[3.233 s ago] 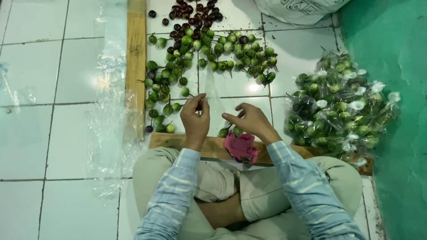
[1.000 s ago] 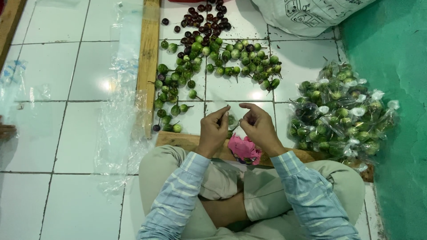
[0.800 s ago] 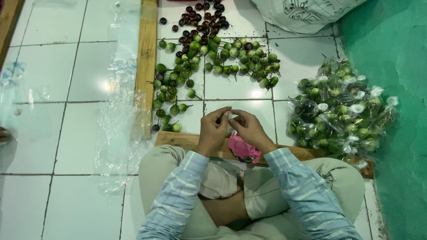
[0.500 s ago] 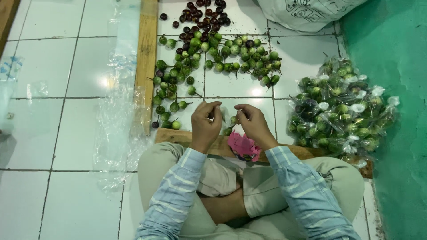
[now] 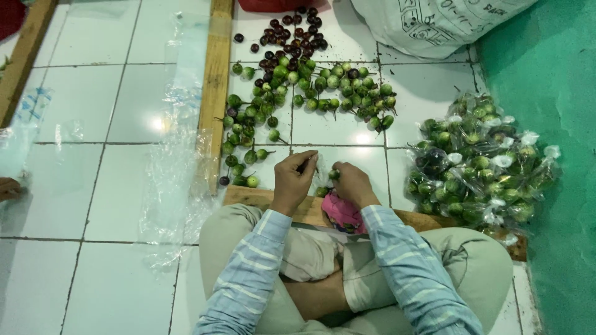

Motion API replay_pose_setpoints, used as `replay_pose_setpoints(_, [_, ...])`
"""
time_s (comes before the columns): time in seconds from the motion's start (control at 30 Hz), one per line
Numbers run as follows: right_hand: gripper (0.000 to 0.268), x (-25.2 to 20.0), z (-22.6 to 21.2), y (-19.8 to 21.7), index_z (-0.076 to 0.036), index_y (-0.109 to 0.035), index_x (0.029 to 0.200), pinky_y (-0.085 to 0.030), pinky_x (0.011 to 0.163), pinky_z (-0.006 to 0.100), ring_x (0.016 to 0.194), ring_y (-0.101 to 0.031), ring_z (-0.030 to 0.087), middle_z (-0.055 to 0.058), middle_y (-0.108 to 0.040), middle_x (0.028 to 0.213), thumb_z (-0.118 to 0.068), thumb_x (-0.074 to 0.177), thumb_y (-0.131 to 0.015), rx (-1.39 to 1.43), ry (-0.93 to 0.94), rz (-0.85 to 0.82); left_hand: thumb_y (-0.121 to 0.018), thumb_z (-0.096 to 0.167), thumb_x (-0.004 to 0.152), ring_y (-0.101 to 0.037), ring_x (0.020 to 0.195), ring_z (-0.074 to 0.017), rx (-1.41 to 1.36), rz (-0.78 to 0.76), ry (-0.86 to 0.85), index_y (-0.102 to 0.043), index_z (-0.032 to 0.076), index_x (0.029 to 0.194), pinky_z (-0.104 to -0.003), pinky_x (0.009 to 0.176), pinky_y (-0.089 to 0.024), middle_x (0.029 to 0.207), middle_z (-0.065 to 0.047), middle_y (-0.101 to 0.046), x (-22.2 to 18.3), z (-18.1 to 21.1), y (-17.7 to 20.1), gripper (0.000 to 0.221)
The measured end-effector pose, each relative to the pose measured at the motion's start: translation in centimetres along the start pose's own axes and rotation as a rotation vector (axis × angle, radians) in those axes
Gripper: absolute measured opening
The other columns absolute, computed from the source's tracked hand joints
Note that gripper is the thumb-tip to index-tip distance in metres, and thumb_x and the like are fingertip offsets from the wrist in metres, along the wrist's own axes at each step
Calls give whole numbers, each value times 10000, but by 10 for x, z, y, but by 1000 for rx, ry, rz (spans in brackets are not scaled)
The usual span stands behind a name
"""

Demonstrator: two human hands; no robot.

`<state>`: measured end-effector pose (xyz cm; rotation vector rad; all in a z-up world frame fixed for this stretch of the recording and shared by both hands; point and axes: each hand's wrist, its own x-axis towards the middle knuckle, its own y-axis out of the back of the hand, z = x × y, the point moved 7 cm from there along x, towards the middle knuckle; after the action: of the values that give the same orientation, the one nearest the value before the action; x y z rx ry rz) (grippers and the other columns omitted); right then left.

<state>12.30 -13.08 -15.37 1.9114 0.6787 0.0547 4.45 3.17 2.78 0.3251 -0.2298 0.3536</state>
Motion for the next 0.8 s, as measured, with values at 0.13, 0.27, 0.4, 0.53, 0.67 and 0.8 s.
replay_pose_setpoints(0.13, [463,-24,-27,74,-108,-627,1208,-563,749,515,907,-744,374,159,-763,938,-311,814,-758,433,-111,162,-708,176,990,-618,582,-132,-68,35,86,-794,37,993,-297,528,-483,636,-130,-681,1,-17,3,164])
replay_pose_setpoints(0.27, [294,-58,-73,149,-24,-562,1176,-533,665,262,819,-659,164,106,-693,921,-59,934,-725,1013,274,495,-755,177,959,-596,532,-102,-130,63,128,-797,36,938,-265,498,-472,585,-98,-667,7,-30,3,149])
replay_pose_setpoints(0.4, [352,-98,-120,182,-63,-649,1127,-539,626,297,792,-688,214,98,-728,897,-33,825,-829,707,482,645,-808,158,907,-577,494,-101,-236,95,205,-775,15,871,-261,478,-466,526,-86,-606,7,-46,1,151])
replay_pose_setpoints(0.53, [338,-97,-134,167,-56,-671,1115,-593,689,347,813,-709,267,93,-720,950,7,813,-808,376,591,668,-810,144,901,-589,492,-107,-269,111,237,-772,-1,861,-254,478,-475,530,-90,-615,7,-40,4,155])
replay_pose_setpoints(0.67, [380,-90,-128,162,-56,-694,1212,-593,681,400,879,-716,315,132,-694,1031,-112,857,-819,345,530,597,-817,135,890,-604,470,-117,-289,131,249,-771,1,842,-252,450,-475,516,-91,-607,9,-48,3,150])
replay_pose_setpoints(0.8, [181,-69,-87,142,-63,-712,1156,-559,680,417,781,-710,304,136,-700,901,-131,995,-662,388,274,496,-812,124,897,-602,452,-109,-281,132,223,-772,9,840,-246,450,-476,503,-84,-595,10,-56,3,134])
